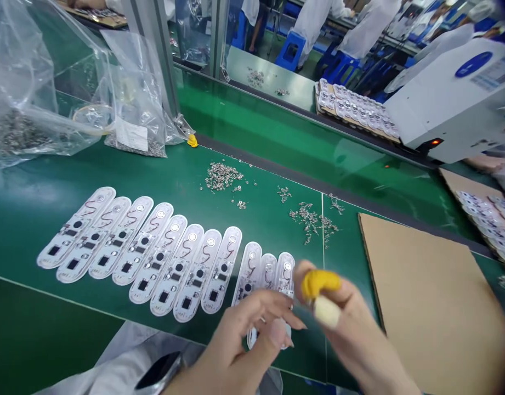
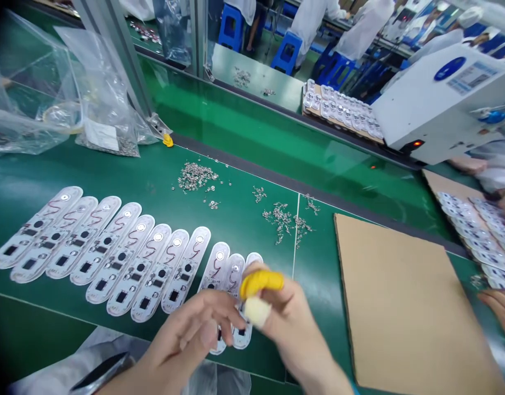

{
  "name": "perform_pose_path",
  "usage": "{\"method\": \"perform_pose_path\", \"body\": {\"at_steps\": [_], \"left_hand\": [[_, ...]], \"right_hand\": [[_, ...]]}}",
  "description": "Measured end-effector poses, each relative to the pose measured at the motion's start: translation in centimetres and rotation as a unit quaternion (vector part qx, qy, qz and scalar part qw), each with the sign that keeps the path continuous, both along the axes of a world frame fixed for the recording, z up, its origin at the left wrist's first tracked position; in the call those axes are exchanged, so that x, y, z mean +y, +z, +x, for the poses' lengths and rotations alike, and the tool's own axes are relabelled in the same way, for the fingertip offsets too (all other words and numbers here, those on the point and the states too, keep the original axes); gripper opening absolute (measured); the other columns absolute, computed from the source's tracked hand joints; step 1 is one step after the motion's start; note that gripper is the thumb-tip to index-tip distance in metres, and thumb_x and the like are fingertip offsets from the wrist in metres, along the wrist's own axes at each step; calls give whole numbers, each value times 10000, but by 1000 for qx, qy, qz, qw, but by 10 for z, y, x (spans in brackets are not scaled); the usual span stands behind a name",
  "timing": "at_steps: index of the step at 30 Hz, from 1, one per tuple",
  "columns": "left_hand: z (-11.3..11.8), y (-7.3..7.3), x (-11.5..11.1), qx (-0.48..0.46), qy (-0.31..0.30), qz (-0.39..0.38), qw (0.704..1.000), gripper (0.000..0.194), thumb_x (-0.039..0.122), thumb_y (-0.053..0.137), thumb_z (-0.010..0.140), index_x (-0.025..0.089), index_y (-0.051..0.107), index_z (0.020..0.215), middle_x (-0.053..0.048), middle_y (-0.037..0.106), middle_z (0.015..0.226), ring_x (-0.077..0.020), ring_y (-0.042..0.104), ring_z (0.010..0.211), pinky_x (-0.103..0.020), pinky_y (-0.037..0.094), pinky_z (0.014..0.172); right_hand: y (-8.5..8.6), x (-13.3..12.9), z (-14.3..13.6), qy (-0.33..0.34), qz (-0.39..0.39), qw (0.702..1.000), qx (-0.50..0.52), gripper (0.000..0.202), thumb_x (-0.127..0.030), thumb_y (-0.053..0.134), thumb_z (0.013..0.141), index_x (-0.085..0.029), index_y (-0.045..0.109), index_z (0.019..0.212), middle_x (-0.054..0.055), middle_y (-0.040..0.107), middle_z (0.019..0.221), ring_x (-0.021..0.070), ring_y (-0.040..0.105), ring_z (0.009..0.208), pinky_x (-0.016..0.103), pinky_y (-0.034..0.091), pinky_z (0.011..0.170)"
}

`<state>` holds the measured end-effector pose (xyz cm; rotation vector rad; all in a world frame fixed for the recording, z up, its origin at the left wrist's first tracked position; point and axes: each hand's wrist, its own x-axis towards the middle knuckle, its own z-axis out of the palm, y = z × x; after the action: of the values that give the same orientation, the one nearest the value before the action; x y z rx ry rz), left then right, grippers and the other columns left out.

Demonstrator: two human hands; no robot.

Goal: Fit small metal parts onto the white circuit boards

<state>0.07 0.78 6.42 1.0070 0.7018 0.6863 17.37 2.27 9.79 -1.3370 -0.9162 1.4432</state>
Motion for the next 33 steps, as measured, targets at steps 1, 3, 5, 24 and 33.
{"method": "perform_pose_path", "body": {"at_steps": [1,3,5,24,33], "left_hand": [[5,0,-2,-42,13,-26,999,360,518,435,960,196,594,982,-24,627,806,-103,584,725,-177,459,674],[12,-4,-7,-118,34,-51,991,388,530,461,947,172,537,817,21,503,632,-69,480,584,-149,401,584],[12,-9,-12,-170,37,-66,983,409,526,452,952,171,469,749,45,418,579,-48,369,501,-132,324,497],[-73,-24,9,385,61,593,705,289,139,372,1002,212,617,1138,61,642,1216,-169,531,1183,-369,265,1108],[-75,-35,13,398,65,606,686,408,78,273,1007,216,640,1119,85,646,1203,-124,535,1149,-333,181,1141]], "right_hand": [[0,-9,-11,20,-6,999,36,233,-460,767,679,-238,694,671,-14,529,699,71,463,503,201,469,482],[-3,-24,-26,34,-9,997,73,169,-421,742,722,-259,703,696,-23,508,701,51,433,457,177,443,436],[-6,-32,-32,24,2,998,54,117,-399,741,732,-286,715,743,-18,514,710,69,475,489,183,462,458],[-28,71,-49,262,99,898,-339,267,-465,594,842,-250,720,746,36,703,803,208,560,761,368,449,710],[-35,74,-52,287,63,885,-362,115,-251,609,817,-245,717,780,23,703,841,207,534,784,350,432,720]]}}
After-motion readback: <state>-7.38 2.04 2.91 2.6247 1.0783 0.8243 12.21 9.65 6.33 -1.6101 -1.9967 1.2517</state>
